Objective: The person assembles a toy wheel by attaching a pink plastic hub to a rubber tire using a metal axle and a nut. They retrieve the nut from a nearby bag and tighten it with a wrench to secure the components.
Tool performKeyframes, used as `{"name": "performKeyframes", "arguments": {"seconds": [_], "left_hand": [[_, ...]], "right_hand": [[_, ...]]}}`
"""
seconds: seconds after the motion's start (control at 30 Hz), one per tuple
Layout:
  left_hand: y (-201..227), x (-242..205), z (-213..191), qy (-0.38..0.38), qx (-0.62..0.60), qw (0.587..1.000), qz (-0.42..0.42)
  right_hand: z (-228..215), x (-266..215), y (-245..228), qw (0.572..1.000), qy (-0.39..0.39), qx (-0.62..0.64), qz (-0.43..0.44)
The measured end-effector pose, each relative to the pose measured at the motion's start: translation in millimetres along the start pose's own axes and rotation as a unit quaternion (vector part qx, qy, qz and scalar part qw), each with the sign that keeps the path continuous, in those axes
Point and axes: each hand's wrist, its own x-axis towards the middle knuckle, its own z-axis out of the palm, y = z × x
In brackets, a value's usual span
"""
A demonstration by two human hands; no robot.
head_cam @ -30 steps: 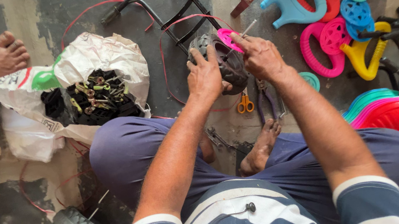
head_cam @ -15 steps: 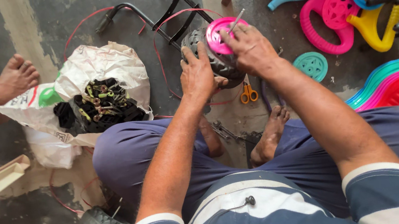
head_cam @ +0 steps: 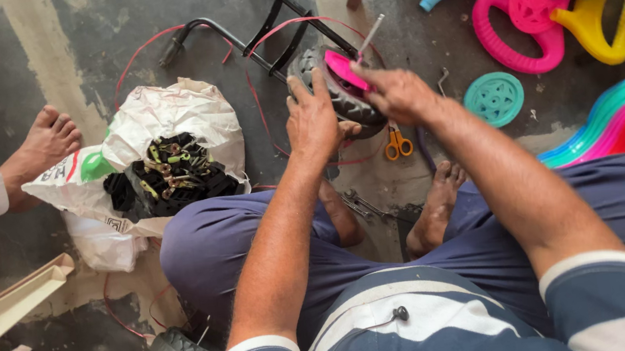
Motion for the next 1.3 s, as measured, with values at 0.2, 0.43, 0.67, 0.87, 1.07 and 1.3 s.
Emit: {"name": "performKeyframes", "arguments": {"seconds": [0.2, 0.43, 0.67, 0.87, 1.07, 1.3], "left_hand": [[-4.8, -1.0, 1.4, 0.012, -0.014, 1.0, 0.003], [-6.1, -1.2, 2.0, 0.011, -0.015, 1.0, 0.001], [-4.4, -3.0, 2.4, 0.0, -0.013, 1.0, -0.006], [-3.5, 2.3, 2.4, -0.009, -0.004, 1.0, -0.013], [-4.0, 2.0, 3.1, -0.012, 0.003, 1.0, -0.015], [-8.5, -0.7, 3.7, 0.0, -0.015, 1.0, 0.0]], "right_hand": [[42.2, -6.6, 48.8, 0.988, 0.139, 0.062, -0.031], [29.7, 30.0, 45.3, 0.937, 0.147, 0.309, 0.069], [18.7, 33.8, 22.9, 0.933, 0.034, 0.333, 0.13], [15.5, 46.0, 23.8, 0.937, 0.048, 0.302, 0.171], [22.6, 52.4, 14.0, 0.955, 0.108, 0.194, 0.199], [16.8, 51.7, 17.2, 0.941, 0.083, 0.25, 0.213]]}}
